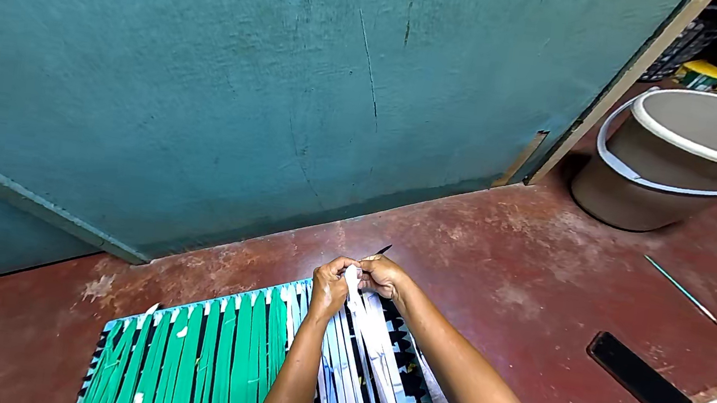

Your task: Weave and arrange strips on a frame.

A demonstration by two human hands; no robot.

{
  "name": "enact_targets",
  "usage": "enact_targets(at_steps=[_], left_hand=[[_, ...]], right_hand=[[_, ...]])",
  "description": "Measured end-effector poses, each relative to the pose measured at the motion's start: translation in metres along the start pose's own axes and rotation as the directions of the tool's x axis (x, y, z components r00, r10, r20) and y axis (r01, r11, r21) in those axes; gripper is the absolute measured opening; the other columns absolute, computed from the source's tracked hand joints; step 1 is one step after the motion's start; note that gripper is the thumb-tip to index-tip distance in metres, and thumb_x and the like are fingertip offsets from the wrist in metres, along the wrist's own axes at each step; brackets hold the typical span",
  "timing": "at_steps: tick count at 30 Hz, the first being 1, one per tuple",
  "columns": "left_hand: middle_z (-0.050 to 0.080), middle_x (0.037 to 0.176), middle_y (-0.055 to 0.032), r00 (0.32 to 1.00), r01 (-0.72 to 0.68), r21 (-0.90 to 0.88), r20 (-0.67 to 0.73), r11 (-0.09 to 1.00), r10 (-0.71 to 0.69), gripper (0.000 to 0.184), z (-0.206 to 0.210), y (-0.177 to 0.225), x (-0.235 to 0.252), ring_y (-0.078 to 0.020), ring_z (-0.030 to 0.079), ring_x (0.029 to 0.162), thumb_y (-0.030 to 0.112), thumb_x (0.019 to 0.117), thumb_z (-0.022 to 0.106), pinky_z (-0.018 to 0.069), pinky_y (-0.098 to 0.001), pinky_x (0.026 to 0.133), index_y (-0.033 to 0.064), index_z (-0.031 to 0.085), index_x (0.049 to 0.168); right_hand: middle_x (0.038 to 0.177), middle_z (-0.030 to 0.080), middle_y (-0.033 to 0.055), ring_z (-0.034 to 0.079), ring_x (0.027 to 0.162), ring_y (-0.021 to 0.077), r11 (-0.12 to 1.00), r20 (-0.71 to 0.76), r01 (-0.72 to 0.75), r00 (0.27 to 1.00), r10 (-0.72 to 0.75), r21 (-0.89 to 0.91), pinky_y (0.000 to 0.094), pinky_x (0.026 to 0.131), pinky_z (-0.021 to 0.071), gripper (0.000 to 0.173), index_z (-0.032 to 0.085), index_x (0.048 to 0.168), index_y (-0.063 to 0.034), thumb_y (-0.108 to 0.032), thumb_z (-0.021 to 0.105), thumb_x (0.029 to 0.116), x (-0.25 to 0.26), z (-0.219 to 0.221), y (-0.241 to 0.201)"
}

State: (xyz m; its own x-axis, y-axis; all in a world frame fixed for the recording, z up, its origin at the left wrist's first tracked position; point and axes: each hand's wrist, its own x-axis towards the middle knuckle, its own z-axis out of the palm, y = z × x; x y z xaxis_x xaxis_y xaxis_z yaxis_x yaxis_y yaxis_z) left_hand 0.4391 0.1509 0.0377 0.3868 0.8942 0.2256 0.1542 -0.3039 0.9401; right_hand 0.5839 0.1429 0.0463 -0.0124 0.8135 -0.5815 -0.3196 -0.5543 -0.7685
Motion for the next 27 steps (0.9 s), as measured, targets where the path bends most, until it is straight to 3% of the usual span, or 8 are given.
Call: enact_targets(at_steps=[7, 9, 11, 14, 16, 20, 24, 27], left_hand=[[0.071, 0.078, -0.0034, 0.984, -0.014, -0.094, -0.177, 0.995, -0.003, 0.010, -0.003, -0.020, 0.002, 0.0010, 0.065, 0.070, -0.009, 0.0853, 0.064, 0.0549, -0.0162, 0.070, -0.0089, 0.068, 0.095], [0.071, 0.081, -0.0077, 0.957, -0.129, 0.021, -0.258, 0.991, 0.130, 0.010, 0.004, -0.028, -0.002, 0.0000, 0.065, 0.072, -0.008, 0.0825, 0.066, 0.0535, -0.0150, 0.071, -0.0098, 0.069, 0.092], [0.074, 0.085, -0.0155, 0.884, -0.283, 0.233, -0.312, 0.930, 0.347, 0.012, 0.009, -0.041, -0.005, -0.0111, 0.070, 0.079, -0.007, 0.0790, 0.063, 0.0558, -0.0210, 0.076, -0.0091, 0.073, 0.086], [0.073, 0.086, -0.0190, 0.787, -0.403, 0.479, -0.252, 0.780, 0.562, 0.015, 0.009, -0.059, -0.008, -0.0267, 0.073, 0.085, -0.005, 0.0806, 0.061, 0.0582, -0.0318, 0.083, -0.0026, 0.076, 0.081], [0.072, 0.083, -0.0171, 0.770, -0.436, 0.551, -0.180, 0.711, 0.612, 0.016, 0.005, -0.064, -0.009, -0.0275, 0.071, 0.081, -0.002, 0.0821, 0.061, 0.0582, -0.0328, 0.081, 0.0007, 0.078, 0.081], [0.073, 0.084, -0.0157, 0.855, -0.457, 0.431, -0.029, 0.778, 0.517, 0.020, -0.007, -0.062, -0.016, -0.0246, 0.073, 0.080, -0.003, 0.0826, 0.058, 0.0592, -0.0340, 0.078, -0.0003, 0.078, 0.085], [0.073, 0.086, -0.0160, 0.952, -0.304, 0.223, 0.120, 0.926, 0.283, 0.014, -0.019, -0.042, -0.031, -0.0165, 0.069, 0.078, -0.003, 0.0813, 0.061, 0.0553, -0.0274, 0.075, -0.0067, 0.073, 0.088], [0.069, 0.088, -0.0124, 0.973, -0.228, 0.064, 0.050, 0.972, 0.225, 0.012, -0.021, -0.034, -0.038, -0.0082, 0.065, 0.081, 0.001, 0.0827, 0.066, 0.0538, -0.0192, 0.075, -0.0086, 0.071, 0.087]], right_hand=[[0.066, 0.057, -0.0033, 0.048, 0.050, 0.0014, 0.997, 0.004, 0.067, 0.998, -0.067, -0.041, 0.0163, 0.050, 0.0406, 0.021, 0.061, 0.094, -0.0003, -0.005, 0.045, 0.1073, 0.001, 0.007, 0.005], [0.063, 0.054, -0.0039, 0.045, 0.047, 0.0010, 0.997, -0.001, 0.069, 0.998, -0.069, -0.020, 0.0157, 0.047, 0.0390, 0.022, 0.061, 0.094, -0.0004, -0.005, 0.045, 0.1077, 0.001, 0.010, 0.007], [0.061, 0.052, -0.0043, 0.044, 0.047, 0.0012, 0.997, -0.009, 0.071, 0.997, -0.071, -0.027, 0.0158, 0.046, 0.0385, 0.021, 0.059, 0.093, -0.0012, -0.005, 0.045, 0.1079, 0.001, 0.013, 0.006], [0.061, 0.051, -0.0039, 0.046, 0.048, 0.0023, 0.993, -0.022, 0.077, 0.997, -0.079, -0.093, 0.0172, 0.049, 0.0402, 0.019, 0.059, 0.093, 0.0000, -0.005, 0.048, 0.1068, 0.001, 0.015, 0.006], [0.062, 0.051, -0.0037, 0.046, 0.049, 0.0023, 0.989, -0.031, 0.072, 0.997, -0.076, -0.126, 0.0174, 0.049, 0.0405, 0.018, 0.059, 0.092, 0.0003, -0.005, 0.049, 0.1061, 0.001, 0.014, 0.007], [0.066, 0.053, -0.0022, 0.048, 0.052, 0.0034, 0.988, -0.042, 0.069, 0.996, -0.076, -0.138, 0.0183, 0.052, 0.0425, 0.019, 0.060, 0.089, -0.0004, -0.003, 0.050, 0.1053, 0.001, 0.011, 0.008], [0.072, 0.056, -0.0012, 0.049, 0.056, 0.0044, 0.974, -0.015, 0.061, 0.998, -0.066, -0.218, 0.0204, 0.055, 0.0430, 0.018, 0.059, 0.090, -0.0013, -0.005, 0.052, 0.1052, 0.001, 0.008, 0.008], [0.070, 0.055, -0.0019, 0.048, 0.055, 0.0037, 0.971, 0.007, 0.071, 0.997, -0.071, -0.229, 0.0200, 0.054, 0.0417, 0.018, 0.060, 0.090, -0.0012, -0.006, 0.052, 0.1055, 0.002, 0.009, 0.011]])
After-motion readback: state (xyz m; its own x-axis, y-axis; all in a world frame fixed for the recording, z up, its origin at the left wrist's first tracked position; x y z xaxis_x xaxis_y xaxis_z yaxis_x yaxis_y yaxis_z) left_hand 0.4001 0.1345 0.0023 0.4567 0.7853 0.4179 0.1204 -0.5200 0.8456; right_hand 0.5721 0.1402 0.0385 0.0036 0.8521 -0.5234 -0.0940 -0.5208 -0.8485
